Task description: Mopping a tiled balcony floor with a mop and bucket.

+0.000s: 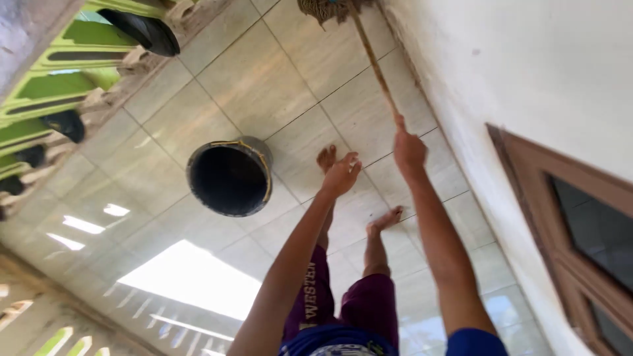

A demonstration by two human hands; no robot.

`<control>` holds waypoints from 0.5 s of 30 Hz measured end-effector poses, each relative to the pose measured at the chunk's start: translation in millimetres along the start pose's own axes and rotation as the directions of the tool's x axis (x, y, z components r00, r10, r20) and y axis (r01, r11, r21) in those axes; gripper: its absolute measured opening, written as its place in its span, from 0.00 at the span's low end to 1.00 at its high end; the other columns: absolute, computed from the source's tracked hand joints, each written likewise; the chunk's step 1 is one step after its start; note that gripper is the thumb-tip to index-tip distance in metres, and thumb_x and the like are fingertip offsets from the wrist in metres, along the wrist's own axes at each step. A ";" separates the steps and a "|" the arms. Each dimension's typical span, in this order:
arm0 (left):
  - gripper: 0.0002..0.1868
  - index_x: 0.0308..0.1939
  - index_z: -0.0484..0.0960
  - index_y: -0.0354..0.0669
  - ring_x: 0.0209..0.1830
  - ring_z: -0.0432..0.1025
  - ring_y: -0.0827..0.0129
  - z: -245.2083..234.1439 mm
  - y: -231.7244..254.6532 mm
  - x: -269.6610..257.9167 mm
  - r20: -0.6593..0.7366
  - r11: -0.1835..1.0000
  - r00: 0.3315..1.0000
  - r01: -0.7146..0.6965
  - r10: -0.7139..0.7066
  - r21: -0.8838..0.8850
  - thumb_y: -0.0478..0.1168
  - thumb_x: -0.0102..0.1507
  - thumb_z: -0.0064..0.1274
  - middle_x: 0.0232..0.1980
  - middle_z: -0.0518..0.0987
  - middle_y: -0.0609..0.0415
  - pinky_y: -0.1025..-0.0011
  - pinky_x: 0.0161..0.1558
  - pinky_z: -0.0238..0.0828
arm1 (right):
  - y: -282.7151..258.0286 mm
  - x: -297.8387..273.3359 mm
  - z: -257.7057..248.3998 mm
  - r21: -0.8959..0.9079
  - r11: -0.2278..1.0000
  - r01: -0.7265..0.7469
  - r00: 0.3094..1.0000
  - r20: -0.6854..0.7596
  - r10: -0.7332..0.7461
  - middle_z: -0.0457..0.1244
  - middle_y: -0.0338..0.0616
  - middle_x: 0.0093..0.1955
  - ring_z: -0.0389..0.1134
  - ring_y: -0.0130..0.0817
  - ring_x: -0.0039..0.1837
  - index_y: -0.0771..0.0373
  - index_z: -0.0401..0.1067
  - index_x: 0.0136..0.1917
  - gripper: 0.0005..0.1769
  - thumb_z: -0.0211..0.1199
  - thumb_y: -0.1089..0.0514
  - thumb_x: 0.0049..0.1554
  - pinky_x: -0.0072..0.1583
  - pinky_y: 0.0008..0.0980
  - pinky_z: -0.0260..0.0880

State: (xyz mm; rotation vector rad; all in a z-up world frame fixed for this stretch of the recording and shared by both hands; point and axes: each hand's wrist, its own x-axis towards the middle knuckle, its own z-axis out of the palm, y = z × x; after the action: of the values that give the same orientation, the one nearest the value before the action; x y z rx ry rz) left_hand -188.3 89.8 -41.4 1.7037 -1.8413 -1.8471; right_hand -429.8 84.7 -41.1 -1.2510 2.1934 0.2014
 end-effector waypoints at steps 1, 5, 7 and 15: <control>0.24 0.63 0.72 0.46 0.54 0.79 0.44 3.3 -25.0 -16.1 0.008 1.000 1.000 0.004 -0.004 0.021 0.54 0.69 0.44 0.54 0.83 0.41 0.51 0.54 0.73 | 14.0 -33.4 17.1 0.021 1.000 -0.009 1.000 0.004 0.009 0.69 0.59 0.39 0.72 0.61 0.43 0.45 0.53 0.82 0.30 0.50 0.50 0.69 0.46 0.60 0.72; 0.25 0.65 0.72 0.43 0.55 0.77 0.44 42.2 -51.9 -53.4 0.127 0.973 0.983 0.107 -0.134 0.203 0.54 0.70 0.43 0.55 0.82 0.39 0.51 0.57 0.71 | 107.8 -147.2 21.3 -0.064 0.998 -0.024 1.000 0.006 0.024 0.68 0.58 0.34 0.71 0.61 0.37 0.48 0.52 0.82 0.30 0.50 0.48 0.69 0.40 0.59 0.70; 0.25 0.64 0.72 0.42 0.55 0.77 0.45 59.6 -49.4 -79.0 0.150 0.960 0.966 0.178 -0.213 0.216 0.54 0.70 0.45 0.54 0.83 0.39 0.52 0.58 0.71 | 154.5 -214.1 20.2 -0.075 0.996 -0.056 0.997 0.045 0.060 0.67 0.57 0.32 0.71 0.60 0.35 0.48 0.51 0.83 0.31 0.50 0.48 0.68 0.38 0.58 0.70; 0.22 0.61 0.74 0.46 0.55 0.78 0.48 96.6 -59.8 -126.8 0.212 0.948 0.930 0.264 -0.299 0.179 0.53 0.69 0.46 0.51 0.86 0.45 0.54 0.57 0.72 | 268.9 -353.9 74.8 0.019 0.969 -0.247 0.943 0.236 0.236 0.68 0.58 0.31 0.71 0.62 0.38 0.38 0.55 0.80 0.31 0.50 0.44 0.64 0.42 0.59 0.73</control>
State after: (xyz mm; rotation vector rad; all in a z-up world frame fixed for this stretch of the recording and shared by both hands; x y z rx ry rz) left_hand -163.8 258.1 -32.6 1.9672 -1.9481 -2.1572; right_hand -486.4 521.1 56.6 -0.8798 2.1276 0.3712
